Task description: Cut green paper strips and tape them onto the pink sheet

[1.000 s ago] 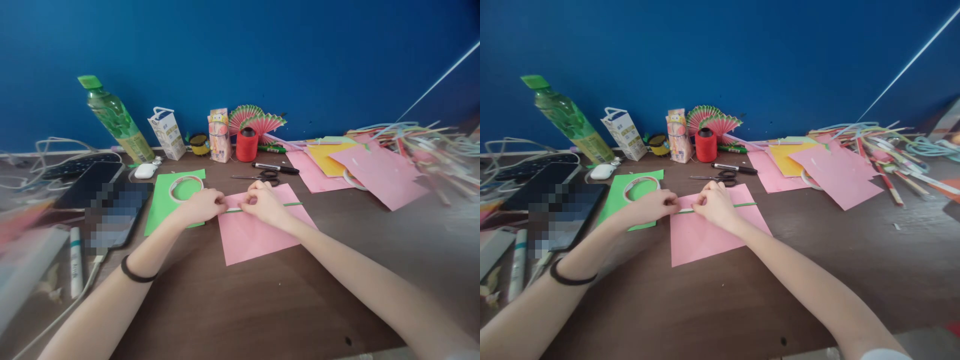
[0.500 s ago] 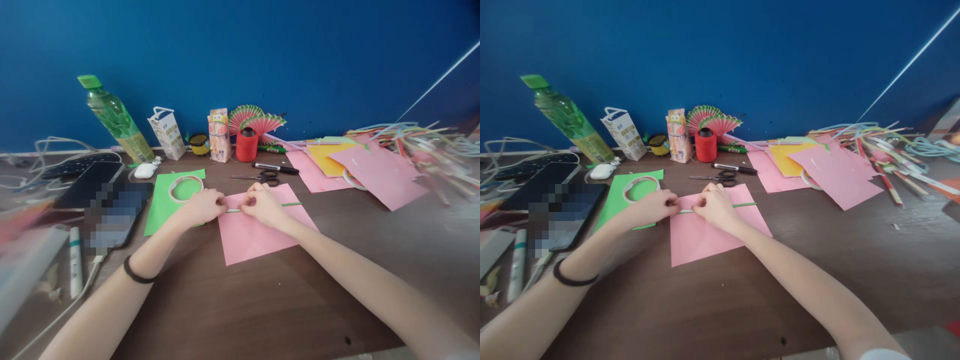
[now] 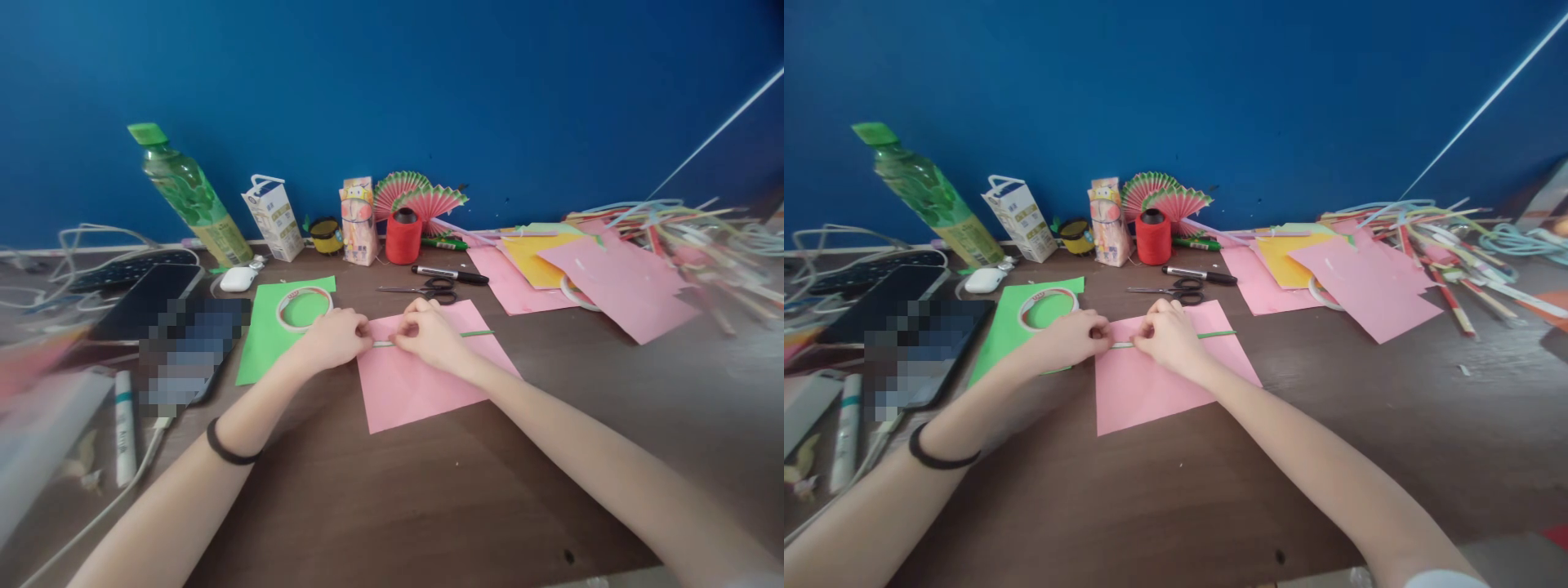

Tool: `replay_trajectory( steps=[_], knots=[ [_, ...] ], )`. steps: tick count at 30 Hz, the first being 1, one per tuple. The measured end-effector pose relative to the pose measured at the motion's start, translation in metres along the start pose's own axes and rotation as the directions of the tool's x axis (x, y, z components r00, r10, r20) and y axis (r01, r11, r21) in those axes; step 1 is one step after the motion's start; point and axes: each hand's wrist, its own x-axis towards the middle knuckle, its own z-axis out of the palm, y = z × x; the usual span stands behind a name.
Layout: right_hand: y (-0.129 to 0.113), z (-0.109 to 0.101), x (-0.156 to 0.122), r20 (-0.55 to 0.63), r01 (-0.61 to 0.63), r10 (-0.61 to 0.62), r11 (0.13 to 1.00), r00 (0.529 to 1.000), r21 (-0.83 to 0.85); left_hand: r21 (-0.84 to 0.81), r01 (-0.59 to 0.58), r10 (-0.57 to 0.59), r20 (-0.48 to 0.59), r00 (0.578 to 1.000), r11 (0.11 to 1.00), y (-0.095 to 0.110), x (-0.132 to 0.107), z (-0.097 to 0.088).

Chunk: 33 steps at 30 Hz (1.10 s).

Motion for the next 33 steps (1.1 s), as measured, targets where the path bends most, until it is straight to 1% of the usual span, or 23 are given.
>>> replay_trajectory(
  steps=[9,16,24,30,33],
  knots=[
    [0.0007,-0.0001,0.0001,0.009,0.001,0.0,1.0,1.0,-0.013,0.058,0.004,-0.004,0.001,1.0,0.998,0.0021,-0.0016,-0.0002],
    [-0.0019,-0.0017,-0.0008,0.002,-0.003,0.003,1.0,1.0,0.007,0.068,0.008,-0.007,-0.007,1.0,0.998,0.0041,-0.0022,-0.0003],
    [0.0008,0.0002,-0.0008,-0.006,0.009,-0.009,1.0,1.0,0.014,0.049,0.024,-0.024,0.006,1.0,0.999,0.0047,-0.0022,-0.0012],
    [-0.0003,-0.0011,-0.001,0.0,0.003,-0.003,1.0,1.0,0.017,-0.014,0.049,-0.049,0.007,0.999,0.999,0.0033,-0.002,-0.0016],
    [-0.0008,-0.0012,-0.0013,0.003,0.0,0.0,1.0,1.0,0.012,-0.019,0.055,-0.055,0.002,0.998,0.998,0.0036,-0.0017,-0.0008]
  ],
)
